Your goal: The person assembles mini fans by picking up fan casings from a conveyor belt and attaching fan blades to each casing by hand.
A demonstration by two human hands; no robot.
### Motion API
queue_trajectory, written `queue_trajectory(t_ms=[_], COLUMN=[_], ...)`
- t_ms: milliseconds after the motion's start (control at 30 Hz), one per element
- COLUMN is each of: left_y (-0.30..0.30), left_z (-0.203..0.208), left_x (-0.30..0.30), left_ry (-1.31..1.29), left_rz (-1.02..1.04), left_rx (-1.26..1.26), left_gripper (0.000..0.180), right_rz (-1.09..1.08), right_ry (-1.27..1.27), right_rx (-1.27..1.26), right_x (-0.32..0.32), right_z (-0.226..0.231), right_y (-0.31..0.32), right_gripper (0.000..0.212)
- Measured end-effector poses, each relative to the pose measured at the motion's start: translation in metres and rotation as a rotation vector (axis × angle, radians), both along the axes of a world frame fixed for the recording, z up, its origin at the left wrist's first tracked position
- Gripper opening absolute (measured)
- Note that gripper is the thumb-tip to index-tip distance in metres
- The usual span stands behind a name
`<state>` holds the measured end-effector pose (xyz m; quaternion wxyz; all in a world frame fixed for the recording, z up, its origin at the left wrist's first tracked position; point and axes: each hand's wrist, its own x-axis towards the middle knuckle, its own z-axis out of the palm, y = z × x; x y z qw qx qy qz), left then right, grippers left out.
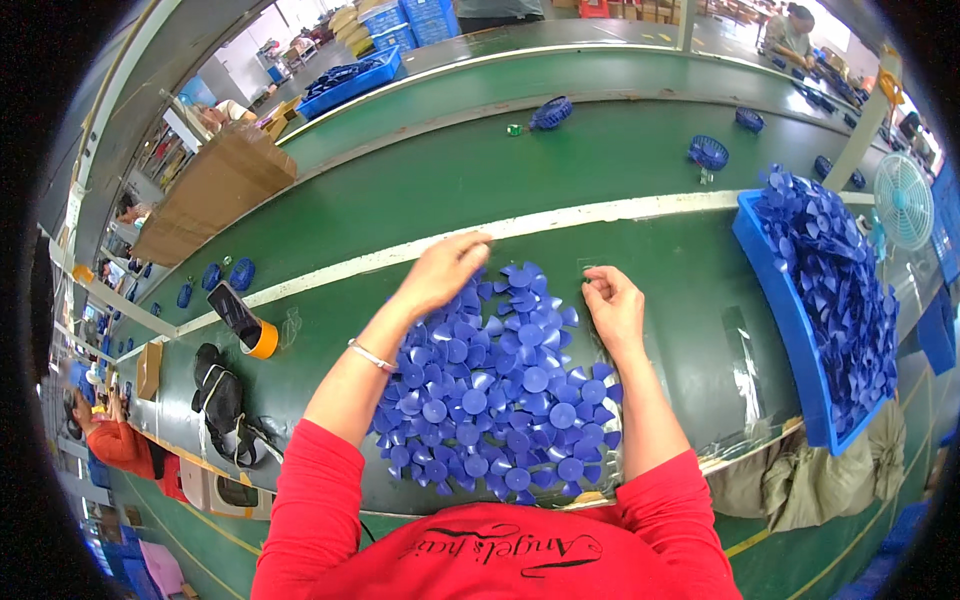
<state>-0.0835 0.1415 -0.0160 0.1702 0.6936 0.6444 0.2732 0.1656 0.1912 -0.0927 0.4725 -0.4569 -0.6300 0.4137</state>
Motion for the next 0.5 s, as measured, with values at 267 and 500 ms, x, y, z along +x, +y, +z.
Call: queue_trajectory(t_ms=[267, 500], left_y=[-0.076, -0.156], left_z=[-0.013, -0.059], left_x=[-0.087, -0.110], left_ry=[-0.242, -0.631], left_rz=[0.398, 0.547], left_rx=[0.092, 0.295], left_gripper=[0.033, 0.031], right_rz=[0.005, -0.008], right_ry=[-0.096, -0.073], right_rx=[0.028, 0.026], right_x=[0.001, 0.001], right_z=[0.004, -0.002], right_y=[0.000, 0.006], right_gripper=[0.016, 0.013])
